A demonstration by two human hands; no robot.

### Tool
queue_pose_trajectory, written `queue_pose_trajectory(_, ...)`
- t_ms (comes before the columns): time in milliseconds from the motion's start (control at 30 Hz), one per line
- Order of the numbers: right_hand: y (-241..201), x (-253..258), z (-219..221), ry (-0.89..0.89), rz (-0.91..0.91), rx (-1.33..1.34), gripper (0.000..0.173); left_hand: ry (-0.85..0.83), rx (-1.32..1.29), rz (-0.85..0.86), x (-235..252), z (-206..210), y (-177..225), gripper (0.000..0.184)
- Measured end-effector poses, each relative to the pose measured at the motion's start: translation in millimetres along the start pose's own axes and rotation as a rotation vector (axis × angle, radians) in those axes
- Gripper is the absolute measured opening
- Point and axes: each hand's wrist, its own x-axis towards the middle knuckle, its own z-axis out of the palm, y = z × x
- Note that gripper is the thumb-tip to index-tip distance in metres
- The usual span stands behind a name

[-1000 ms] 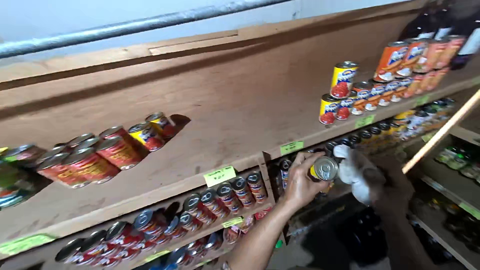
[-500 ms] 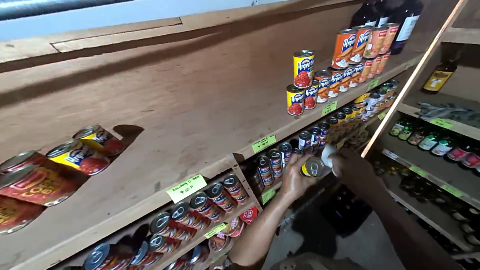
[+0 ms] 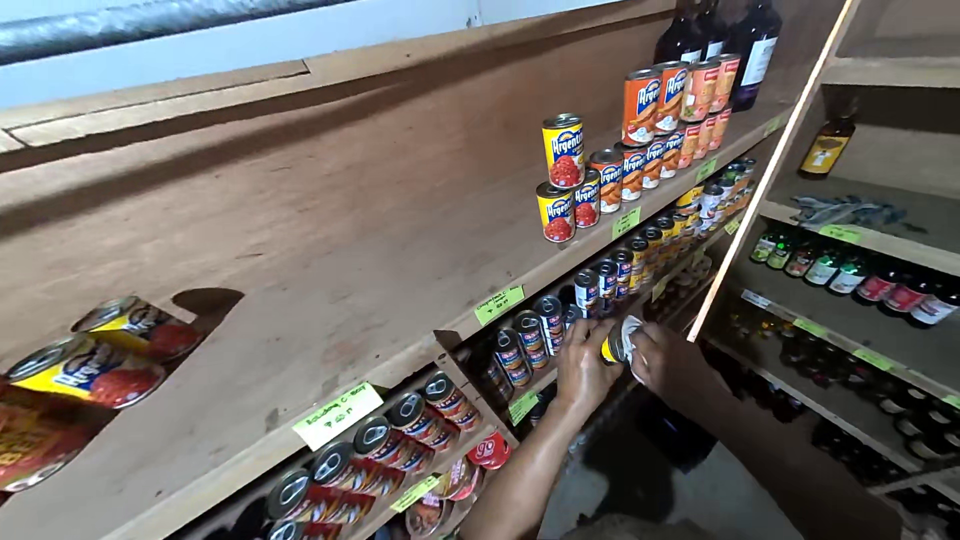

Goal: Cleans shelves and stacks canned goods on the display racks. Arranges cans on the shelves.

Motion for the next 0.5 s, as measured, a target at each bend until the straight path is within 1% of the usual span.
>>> queue_pose_trajectory(33, -5, -4, 2, -0.010, 0.047, 0.061, 0.017, 0.053, 0.029, 0.019, 1, 7, -2, 0.055)
queue_pose_trajectory(67, -8, -6, 3, -0.044, 0.069, 0.175, 0.018, 0.080, 0.018, 0.000, 3, 13, -5, 0.050)
queue_pose_trajectory(100, -10, -8, 2, -0.122, 0.092, 0.343, 0.019, 0.068, -0.050, -0.068, 4, 17, -8, 0.043)
queue_pose_trajectory(133, -9, -10, 1, -0.175, 0.102, 0.502, 0.019, 0.025, -0.184, -0.180, 7, 18, -10, 0.041)
queue_pose_trajectory(167, -5, -10, -2, -0.196, 0.137, 0.622, 0.020, -0.009, -0.362, -0.306, 10, 17, -12, 0.044)
queue_pose_trajectory(200, 2, -9, -12, -0.180, 0.215, 0.696, 0.022, 0.002, -0.572, -0.425, 13, 18, -14, 0.044)
queue_pose_trajectory(233, 12, -6, -24, -0.092, 0.306, 0.718, 0.024, 0.018, -0.775, -0.537, 15, 17, -12, 0.044)
queue_pose_trajectory(267, 23, -2, -33, 0.041, 0.381, 0.706, 0.026, 0.025, -0.924, -0.624, 16, 15, -9, 0.043)
queue_pose_trajectory(300, 31, 3, -39, 0.149, 0.425, 0.672, 0.027, 0.021, -1.016, -0.685, 17, 14, -5, 0.043)
queue_pose_trajectory(333, 35, 6, -39, 0.205, 0.412, 0.631, 0.030, 0.009, -1.081, -0.731, 17, 14, 1, 0.042)
queue_pose_trajectory(367, 35, 8, -34, 0.204, 0.346, 0.588, 0.034, -0.005, -1.144, -0.771, 16, 14, 8, 0.043)
queue_pose_trajectory(400, 29, 8, -22, 0.162, 0.258, 0.535, 0.039, 0.004, -1.204, -0.801, 16, 16, 16, 0.042)
queue_pose_trajectory(433, 20, 9, -6, 0.148, 0.154, 0.465, 0.041, 0.039, -1.259, -0.838, 17, 19, 24, 0.038)
queue_pose_trajectory(500, 11, 3, 26, 0.257, -0.038, 0.309, 0.036, 0.124, -1.395, -0.933, 18, 21, 32, 0.027)
